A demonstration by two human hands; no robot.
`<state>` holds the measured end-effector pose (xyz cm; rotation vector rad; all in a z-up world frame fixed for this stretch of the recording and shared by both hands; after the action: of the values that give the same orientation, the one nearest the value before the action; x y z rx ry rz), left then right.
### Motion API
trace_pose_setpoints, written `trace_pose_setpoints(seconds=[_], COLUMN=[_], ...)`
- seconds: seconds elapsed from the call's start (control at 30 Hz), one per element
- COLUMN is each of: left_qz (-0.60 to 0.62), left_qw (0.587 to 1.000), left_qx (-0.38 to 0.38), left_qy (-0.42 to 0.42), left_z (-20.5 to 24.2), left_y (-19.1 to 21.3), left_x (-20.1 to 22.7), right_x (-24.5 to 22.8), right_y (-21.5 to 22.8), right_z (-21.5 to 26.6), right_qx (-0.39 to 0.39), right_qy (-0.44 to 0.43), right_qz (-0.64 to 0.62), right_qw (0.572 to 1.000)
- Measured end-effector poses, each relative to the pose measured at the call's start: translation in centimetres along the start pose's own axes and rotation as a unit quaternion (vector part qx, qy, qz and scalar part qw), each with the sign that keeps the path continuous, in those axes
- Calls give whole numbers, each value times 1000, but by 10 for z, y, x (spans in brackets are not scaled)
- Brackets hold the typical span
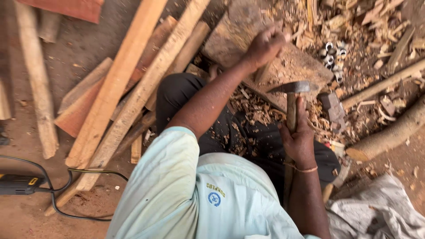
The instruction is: Shaping and carving wooden handles using a hammer and a small carving tool in an outdoor workshop.
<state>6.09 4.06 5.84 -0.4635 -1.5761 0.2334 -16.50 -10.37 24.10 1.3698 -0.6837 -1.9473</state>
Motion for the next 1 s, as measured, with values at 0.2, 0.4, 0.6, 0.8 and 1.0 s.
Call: trace_pose_setpoints(seconds=[0.2, 0.4, 0.6, 0.8, 1.0], left_qz=[-71, -89, -104, -105, -188], left_qw=[994, 992, 991, 984, 971], left_qx=[-28, -1, -1, 5, 18], left_qy=[-72, -85, -90, -142, -145], left_z=[41, 68, 91, 118, 121], left_y=[-15, -12, 6, 2, -1], left_x=[27, 40, 32, 45, 36], right_x=[-2, -2, 7, 6, 12], right_y=[4, 6, 6, 6, 4], right_z=[14, 26, 31, 40, 47], right_qx=[15, 5, 37, 30, -1], right_qy=[37, -8, 112, 102, 7], right_qz=[-6, -12, -37, -25, -32], right_qw=[999, 1000, 992, 994, 999])
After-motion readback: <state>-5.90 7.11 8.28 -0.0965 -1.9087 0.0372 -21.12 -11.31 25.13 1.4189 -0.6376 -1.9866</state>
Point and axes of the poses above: each hand's wrist, its own z-axis away from the middle knuckle, its own y-axis out of the back of the hand, x = y × z, the point moved 4 cm from there along -z, towards the middle knuckle, and after that the axes turned 9 degrees about -y, right-handed, at the moved point
